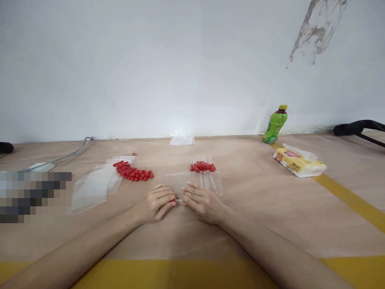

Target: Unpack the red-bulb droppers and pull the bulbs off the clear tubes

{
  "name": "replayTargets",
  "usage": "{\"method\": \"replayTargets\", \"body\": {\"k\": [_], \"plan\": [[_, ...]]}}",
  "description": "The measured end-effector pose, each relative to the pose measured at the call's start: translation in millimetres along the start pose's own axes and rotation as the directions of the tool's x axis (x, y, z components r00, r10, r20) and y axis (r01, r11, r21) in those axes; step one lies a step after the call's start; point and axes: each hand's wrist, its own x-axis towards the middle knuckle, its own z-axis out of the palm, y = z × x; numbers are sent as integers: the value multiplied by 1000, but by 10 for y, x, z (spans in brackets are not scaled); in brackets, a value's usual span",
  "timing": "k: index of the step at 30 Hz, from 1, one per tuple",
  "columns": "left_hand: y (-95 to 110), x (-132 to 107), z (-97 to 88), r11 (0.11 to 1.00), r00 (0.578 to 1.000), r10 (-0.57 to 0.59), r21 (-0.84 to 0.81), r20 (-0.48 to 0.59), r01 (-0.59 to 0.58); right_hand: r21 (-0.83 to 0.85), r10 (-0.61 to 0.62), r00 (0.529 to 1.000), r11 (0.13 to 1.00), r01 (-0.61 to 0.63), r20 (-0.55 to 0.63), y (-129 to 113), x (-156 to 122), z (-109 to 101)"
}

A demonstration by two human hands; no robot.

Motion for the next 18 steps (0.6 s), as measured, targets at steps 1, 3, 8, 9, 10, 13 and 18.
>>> {"method": "replayTargets", "body": {"k": [1, 3, 8, 9, 10, 13, 18], "plan": [[-1, -1, 0, 1000, 1000, 2, 2, 3, -2, -9, -9, 1000, 1000, 9, -2, -1, -3, -9], [-3, -4, 4, 1000, 1000, 9, 8, 12, -9, -25, -31, 1000, 999, 31, 1, -6, -11, -31], [-52, -83, -8, 1000, 999, 23, 22, -44, -22, -28, -66, 998, 997, 66, -12, 65, -98, -121], [-74, -114, -23, 999, 997, 7, 38, -76, -4, -30, -33, 999, 999, 32, -20, 104, -126, -148], [-100, -144, -44, 998, 994, -12, 61, -106, 18, -41, 27, 999, 999, -28, -34, 151, -153, -179], [-196, -206, -132, 986, 976, -84, 127, -200, 111, -155, 324, 941, 929, -336, -98, 300, -204, -277], [-444, -222, -366, 880, 851, -388, 131, -354, 456, -345, 651, 758, 704, -621, -36, 453, -221, -370]]}}
